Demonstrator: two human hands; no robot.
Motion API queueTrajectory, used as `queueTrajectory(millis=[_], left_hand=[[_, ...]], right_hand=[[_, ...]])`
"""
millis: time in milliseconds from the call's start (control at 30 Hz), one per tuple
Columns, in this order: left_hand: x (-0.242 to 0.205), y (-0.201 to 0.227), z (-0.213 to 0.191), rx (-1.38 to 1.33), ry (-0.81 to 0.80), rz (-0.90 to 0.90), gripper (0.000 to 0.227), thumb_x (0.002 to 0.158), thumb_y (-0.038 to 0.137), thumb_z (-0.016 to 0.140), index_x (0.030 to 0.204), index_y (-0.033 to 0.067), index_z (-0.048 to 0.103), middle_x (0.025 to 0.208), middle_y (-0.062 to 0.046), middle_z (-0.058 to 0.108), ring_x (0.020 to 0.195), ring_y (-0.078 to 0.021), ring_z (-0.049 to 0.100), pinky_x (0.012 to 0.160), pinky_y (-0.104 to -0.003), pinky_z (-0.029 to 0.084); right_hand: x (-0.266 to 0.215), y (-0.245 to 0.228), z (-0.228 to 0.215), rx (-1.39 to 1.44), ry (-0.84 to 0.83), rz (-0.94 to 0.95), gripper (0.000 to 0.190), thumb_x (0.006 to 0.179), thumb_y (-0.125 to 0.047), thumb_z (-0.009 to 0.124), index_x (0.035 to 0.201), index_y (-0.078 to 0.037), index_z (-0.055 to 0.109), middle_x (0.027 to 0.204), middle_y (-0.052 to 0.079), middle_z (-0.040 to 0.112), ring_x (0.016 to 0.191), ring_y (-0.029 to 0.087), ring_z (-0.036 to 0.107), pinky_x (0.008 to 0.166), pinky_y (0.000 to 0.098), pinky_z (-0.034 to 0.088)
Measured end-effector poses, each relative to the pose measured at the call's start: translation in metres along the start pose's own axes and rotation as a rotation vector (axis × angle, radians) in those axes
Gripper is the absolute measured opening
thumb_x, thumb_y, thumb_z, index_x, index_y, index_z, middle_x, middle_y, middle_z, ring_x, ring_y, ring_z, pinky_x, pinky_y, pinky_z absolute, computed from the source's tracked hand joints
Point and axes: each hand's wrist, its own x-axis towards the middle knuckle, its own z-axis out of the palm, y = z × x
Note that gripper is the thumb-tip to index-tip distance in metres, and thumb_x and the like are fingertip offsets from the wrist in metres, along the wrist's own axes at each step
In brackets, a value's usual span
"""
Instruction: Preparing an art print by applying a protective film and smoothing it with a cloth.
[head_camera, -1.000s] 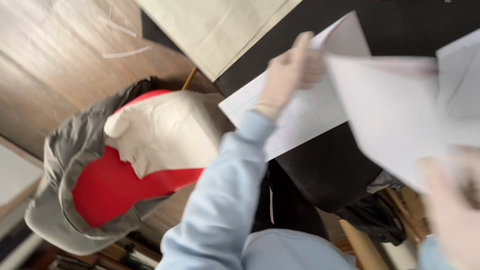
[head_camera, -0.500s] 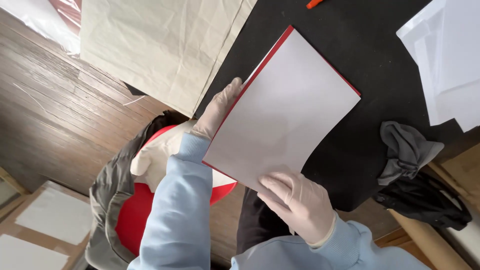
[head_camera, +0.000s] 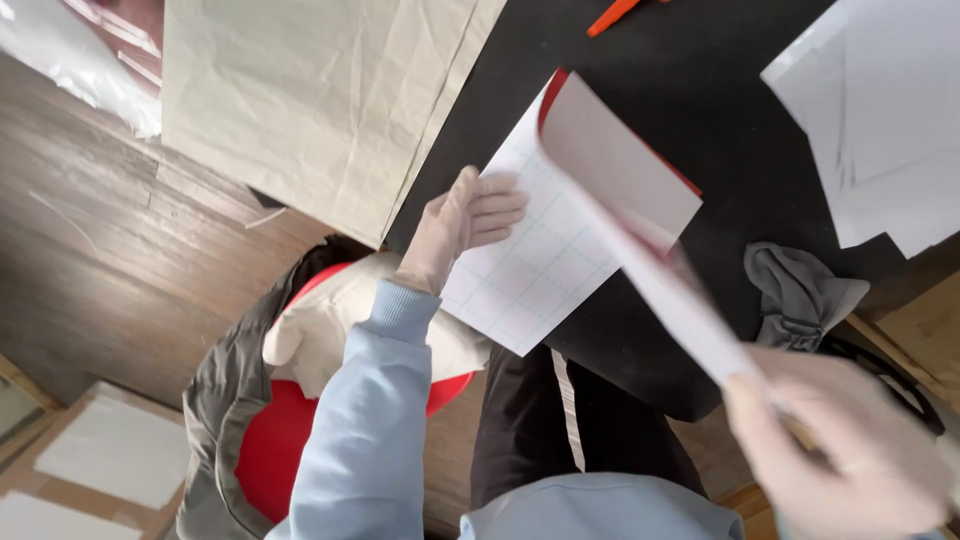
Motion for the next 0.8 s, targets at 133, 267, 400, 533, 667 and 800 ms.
queueTrajectory(millis=[133, 267, 400, 533, 667, 800], left_hand=[[0.0, -0.01, -0.002, 0.013, 0.057, 0.0, 0.07, 0.101, 0.057, 0.041, 0.136, 0.0012, 0.063, 0.126, -0.018, 0.074, 0.118, -0.0281, 0.073, 0.101, -0.039, 0.059], [0.003, -0.021, -0.006, 0.014, 0.045, 0.014, 0.06, 0.103, 0.052, 0.045, 0.137, 0.0045, 0.063, 0.127, -0.016, 0.074, 0.119, -0.0269, 0.072, 0.103, -0.041, 0.058], [0.008, -0.029, -0.006, 0.048, 0.04, 0.029, 0.064, 0.101, 0.056, 0.043, 0.139, 0.0069, 0.061, 0.127, -0.014, 0.074, 0.12, -0.027, 0.071, 0.103, -0.042, 0.057], [0.008, -0.026, -0.004, 0.094, 0.013, 0.04, 0.077, 0.095, 0.068, 0.04, 0.141, 0.0093, 0.06, 0.13, -0.013, 0.073, 0.124, -0.0279, 0.068, 0.104, -0.045, 0.055], [0.005, -0.015, 0.001, 0.126, -0.009, 0.024, 0.093, 0.087, 0.081, 0.034, 0.139, 0.0086, 0.063, 0.131, -0.015, 0.073, 0.125, -0.0292, 0.068, 0.104, -0.046, 0.054], [0.009, -0.011, -0.005, 0.116, 0.02, -0.062, 0.094, 0.088, 0.08, 0.036, 0.138, 0.0048, 0.063, 0.129, -0.017, 0.073, 0.122, -0.0308, 0.07, 0.104, -0.044, 0.056]], right_hand=[[-0.007, 0.012, 0.004, 0.126, -0.132, 0.201, 0.022, 0.099, -0.001, 0.066, 0.119, 0.007, 0.07, 0.101, 0.009, 0.073, 0.073, 0.011, 0.068, 0.062, 0.0242, 0.056], [-0.005, 0.001, 0.017, 0.087, -0.01, 0.154, 0.017, 0.107, 0.001, 0.06, 0.117, 0.012, 0.067, 0.103, 0.016, 0.071, 0.085, 0.016, 0.072, 0.078, 0.0285, 0.058], [-0.002, -0.002, 0.022, 0.098, -0.085, 0.175, 0.019, 0.103, 0.001, 0.059, 0.116, 0.012, 0.068, 0.101, 0.017, 0.072, 0.084, 0.018, 0.072, 0.079, 0.0317, 0.058], [-0.003, -0.002, 0.024, 0.118, -0.146, 0.257, 0.024, 0.097, 0.0, 0.059, 0.115, 0.012, 0.068, 0.097, 0.019, 0.072, 0.083, 0.021, 0.072, 0.08, 0.0366, 0.059], [0.0, -0.012, 0.028, 0.13, -0.17, 0.191, 0.026, 0.091, -0.004, 0.063, 0.112, 0.01, 0.069, 0.098, 0.019, 0.073, 0.088, 0.023, 0.073, 0.083, 0.039, 0.059], [0.014, -0.056, 0.066, 0.119, -0.044, -0.035, 0.024, 0.087, -0.011, 0.075, 0.107, 0.002, 0.071, 0.105, 0.016, 0.074, 0.097, 0.025, 0.076, 0.084, 0.0359, 0.06]])
